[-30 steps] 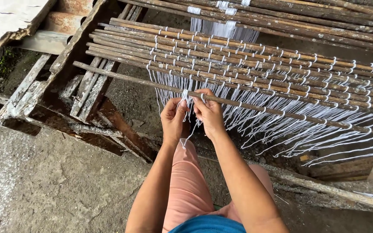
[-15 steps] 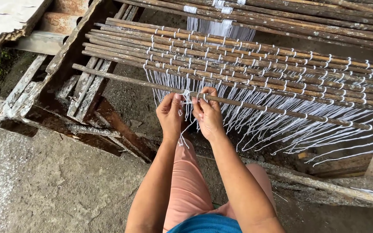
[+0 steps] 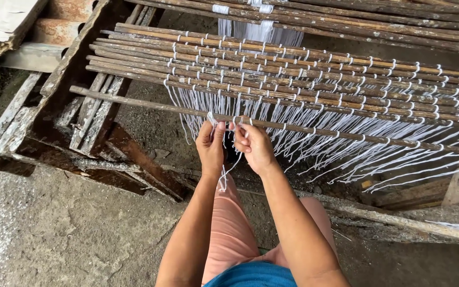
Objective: Tying white threads onto wooden rods of a loom structure
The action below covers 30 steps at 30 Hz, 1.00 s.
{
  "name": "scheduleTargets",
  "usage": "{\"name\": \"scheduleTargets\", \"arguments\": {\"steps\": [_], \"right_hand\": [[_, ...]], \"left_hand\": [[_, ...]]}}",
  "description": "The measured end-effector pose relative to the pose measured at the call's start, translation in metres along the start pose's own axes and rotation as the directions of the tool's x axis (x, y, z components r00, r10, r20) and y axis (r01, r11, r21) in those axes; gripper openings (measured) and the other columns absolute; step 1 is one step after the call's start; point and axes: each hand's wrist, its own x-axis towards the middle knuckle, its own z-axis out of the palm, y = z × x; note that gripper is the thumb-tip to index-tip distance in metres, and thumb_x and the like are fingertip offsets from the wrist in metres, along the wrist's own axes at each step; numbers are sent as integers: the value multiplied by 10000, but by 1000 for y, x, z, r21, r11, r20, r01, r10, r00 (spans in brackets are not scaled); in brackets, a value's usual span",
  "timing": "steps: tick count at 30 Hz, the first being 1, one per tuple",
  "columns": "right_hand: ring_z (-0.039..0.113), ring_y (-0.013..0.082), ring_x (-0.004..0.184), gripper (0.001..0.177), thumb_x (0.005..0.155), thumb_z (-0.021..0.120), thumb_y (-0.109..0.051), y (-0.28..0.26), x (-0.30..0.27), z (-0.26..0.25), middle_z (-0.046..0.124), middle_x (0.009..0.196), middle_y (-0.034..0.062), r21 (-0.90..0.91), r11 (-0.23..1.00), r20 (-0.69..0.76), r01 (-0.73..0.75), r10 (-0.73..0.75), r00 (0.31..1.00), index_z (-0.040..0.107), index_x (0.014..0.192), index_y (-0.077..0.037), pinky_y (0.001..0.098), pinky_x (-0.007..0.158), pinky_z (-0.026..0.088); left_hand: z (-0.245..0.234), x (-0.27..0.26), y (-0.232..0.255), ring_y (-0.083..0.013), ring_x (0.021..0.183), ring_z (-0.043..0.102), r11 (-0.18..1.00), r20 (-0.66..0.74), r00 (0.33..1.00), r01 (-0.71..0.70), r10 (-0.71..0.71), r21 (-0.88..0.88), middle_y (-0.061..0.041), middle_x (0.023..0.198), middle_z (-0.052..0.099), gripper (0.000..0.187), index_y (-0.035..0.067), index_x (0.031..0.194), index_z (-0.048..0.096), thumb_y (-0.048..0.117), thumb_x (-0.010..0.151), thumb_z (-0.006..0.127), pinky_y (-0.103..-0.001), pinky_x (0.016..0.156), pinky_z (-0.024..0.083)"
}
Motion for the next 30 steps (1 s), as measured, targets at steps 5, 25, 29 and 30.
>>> {"name": "scheduleTargets", "arguments": {"steps": [5,25,29,30], "right_hand": [[324,38,505,265,1031,469,-262,6,-4,-8,517,781,70,42,999,128,-29,23,991,574,1094,-26,127,372,229],[273,27,530,745,1037,178,-696,46,-22,-33,318,676,-45,-531,835,37,146,-149,988,592,873,-99,141,397,225],[454,128,606,487,1069,486,-530,101,-30,-91,476,629,-1,-778,624,-8,74,-128,992,633,821,-137,262,583,376],[506,164,638,469,1060,527,-514,113,-32,-108,544,642,24,-830,557,-36,26,-100,994,622,792,-142,295,649,414]], "left_hand": [[6,2,41,-59,737,455,994,-35,994,103,-104,-38,23,703,617,229,87,825,720,147,1032,640,-249,754,457],[-14,9,14,-112,975,440,987,34,999,33,-38,157,-75,668,702,255,9,779,712,117,1005,666,-493,1133,396],[-17,9,28,-86,903,426,986,58,996,56,-66,158,-68,645,676,241,32,782,720,122,1000,668,-458,1071,450],[-17,10,44,-67,859,410,985,72,993,78,-90,152,-61,642,692,244,56,793,741,138,1008,659,-395,1018,495]]}}
